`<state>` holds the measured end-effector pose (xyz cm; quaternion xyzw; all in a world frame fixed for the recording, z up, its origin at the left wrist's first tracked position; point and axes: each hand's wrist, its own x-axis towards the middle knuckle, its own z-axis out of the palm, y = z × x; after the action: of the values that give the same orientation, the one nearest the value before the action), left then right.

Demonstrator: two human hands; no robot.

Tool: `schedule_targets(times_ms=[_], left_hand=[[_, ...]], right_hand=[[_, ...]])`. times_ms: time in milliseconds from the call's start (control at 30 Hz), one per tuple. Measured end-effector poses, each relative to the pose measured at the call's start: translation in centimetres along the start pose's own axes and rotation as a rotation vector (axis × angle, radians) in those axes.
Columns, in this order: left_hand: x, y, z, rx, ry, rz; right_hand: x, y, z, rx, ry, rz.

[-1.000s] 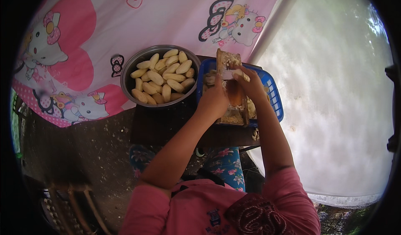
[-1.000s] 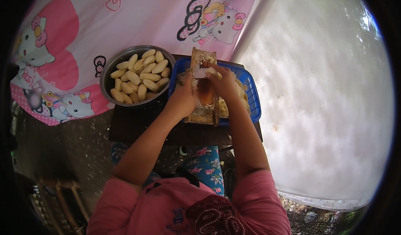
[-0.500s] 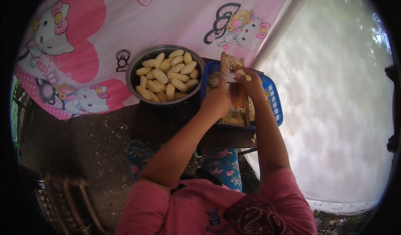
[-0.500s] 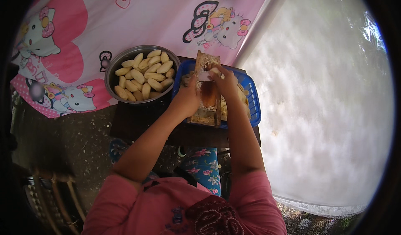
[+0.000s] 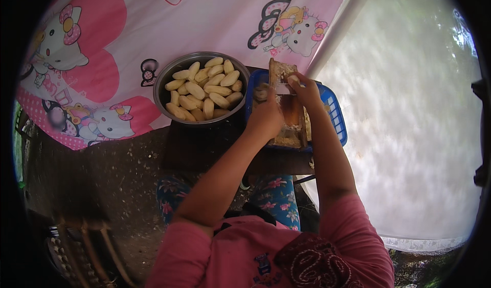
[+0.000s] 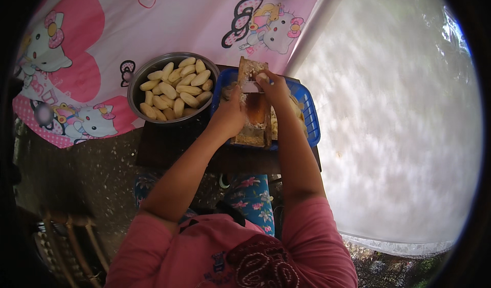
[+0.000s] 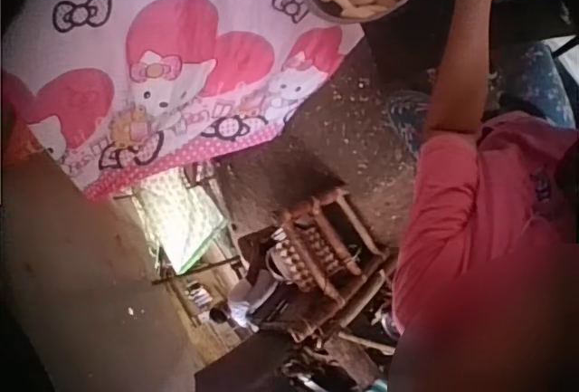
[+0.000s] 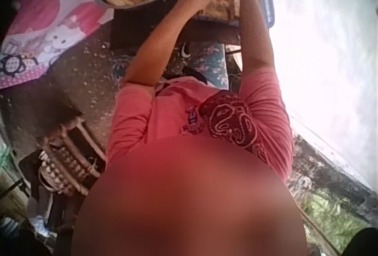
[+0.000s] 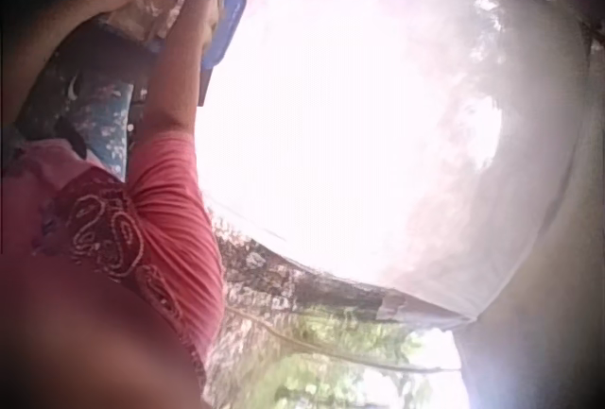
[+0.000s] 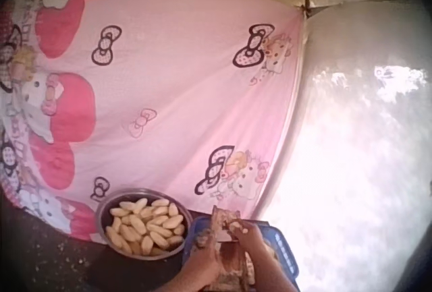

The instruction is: The person slices peeled cassava pieces using a wooden box grater. They pick each piece from a metal bowl, run it over the blade, and place the slices into a blue basket. The process is repeated continuously.

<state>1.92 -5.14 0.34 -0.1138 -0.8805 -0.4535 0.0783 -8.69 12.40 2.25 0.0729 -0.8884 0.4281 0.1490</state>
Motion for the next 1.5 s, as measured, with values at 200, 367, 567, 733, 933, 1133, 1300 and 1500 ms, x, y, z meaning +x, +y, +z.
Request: schedule_targets(times_ms=[200, 367, 567, 733, 933, 1133, 1300, 1500], left_hand=[[0.2, 0.2, -0.3, -0.044, -0.009, -0.023], [0.0, 0.2, -0.1, -0.090, -0.019, -0.040], [0.1, 0.8, -1.2, -0.054, -0.062, -0.051], [0.3, 0.4, -0.9, -0.073, -0.057, -0.048], [0.4, 0.2, -0.6, -0.029, -0.027, -0.007], [0.6, 0.5, -0.8, -0.068, -0.061, -0.073], [0.6, 1.0, -1.2, -0.013, -0.069, -0.123], [0.5, 1.0, -1.3, -0.064, -0.072, -0.081]], right_hand=[[-8.4, -1.4, -1.4, -0.219, 0.073, -0.223], [-6.9, -1.9, -1.0, -0.146, 0.122, -0.206], [-0.1, -0.9, -1.6, 0.002, -0.155, 0.058], [-1.0, -0.8, -2.6, -0.006, -0.212, -0.165], [-7.8, -2.6, -3.3, -0.165, -0.138, -0.265], [-4.6, -1.9, -1.6, -0.014, -0.068, -0.020], [-1.1, -1.1, -0.6, 0.209, -0.115, -0.020], [-2.2, -0.6, -1.5, -0.011, 0.090, -0.181]])
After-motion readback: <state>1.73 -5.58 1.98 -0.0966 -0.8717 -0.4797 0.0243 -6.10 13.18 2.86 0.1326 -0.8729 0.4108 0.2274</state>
